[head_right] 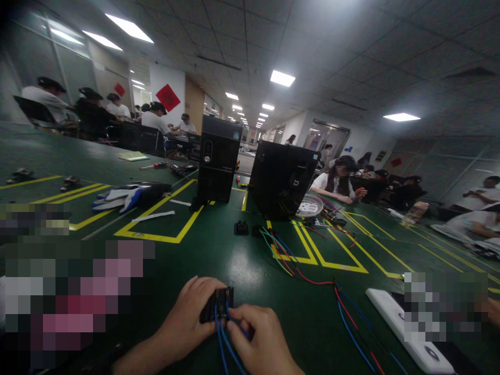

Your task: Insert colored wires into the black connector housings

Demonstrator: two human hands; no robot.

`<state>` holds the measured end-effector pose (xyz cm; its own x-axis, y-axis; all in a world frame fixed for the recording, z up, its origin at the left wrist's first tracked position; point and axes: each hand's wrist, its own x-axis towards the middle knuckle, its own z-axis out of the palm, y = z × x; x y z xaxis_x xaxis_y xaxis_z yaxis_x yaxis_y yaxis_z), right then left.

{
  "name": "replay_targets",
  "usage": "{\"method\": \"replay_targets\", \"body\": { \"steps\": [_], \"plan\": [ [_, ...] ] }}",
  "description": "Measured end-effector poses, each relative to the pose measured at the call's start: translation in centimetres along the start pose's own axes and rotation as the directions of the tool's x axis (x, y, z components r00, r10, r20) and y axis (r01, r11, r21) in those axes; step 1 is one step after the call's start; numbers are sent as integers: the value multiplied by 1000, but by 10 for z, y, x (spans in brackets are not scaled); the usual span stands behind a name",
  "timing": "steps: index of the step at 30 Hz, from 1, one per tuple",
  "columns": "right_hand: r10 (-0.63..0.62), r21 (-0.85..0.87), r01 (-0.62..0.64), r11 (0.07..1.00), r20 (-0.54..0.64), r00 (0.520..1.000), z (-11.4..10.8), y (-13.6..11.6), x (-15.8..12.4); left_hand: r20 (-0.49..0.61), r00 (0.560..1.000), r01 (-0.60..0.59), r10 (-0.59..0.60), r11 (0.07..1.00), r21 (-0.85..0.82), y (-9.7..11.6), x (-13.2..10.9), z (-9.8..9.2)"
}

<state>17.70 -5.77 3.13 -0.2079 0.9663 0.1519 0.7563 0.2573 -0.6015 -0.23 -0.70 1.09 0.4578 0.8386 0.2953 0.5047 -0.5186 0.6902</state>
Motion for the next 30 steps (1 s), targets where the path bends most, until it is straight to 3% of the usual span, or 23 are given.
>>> {"method": "replay_targets", "body": {
  "steps": [3,7,13,30],
  "plan": [
    [105,56,-105,993,1,994,0,2,1,6,1000,0,0,1000,3,0,0,0],
    [222,307,-243,920,104,970,3,5,4,18,1000,7,-7,1000,13,2,0,-2],
    [254,520,-313,795,183,950,3,3,2,19,1000,7,-7,999,35,3,1,-1],
    [186,405,-185,895,37,982,2,-6,0,14,1000,11,-11,1000,19,4,1,-2]
  ]
}}
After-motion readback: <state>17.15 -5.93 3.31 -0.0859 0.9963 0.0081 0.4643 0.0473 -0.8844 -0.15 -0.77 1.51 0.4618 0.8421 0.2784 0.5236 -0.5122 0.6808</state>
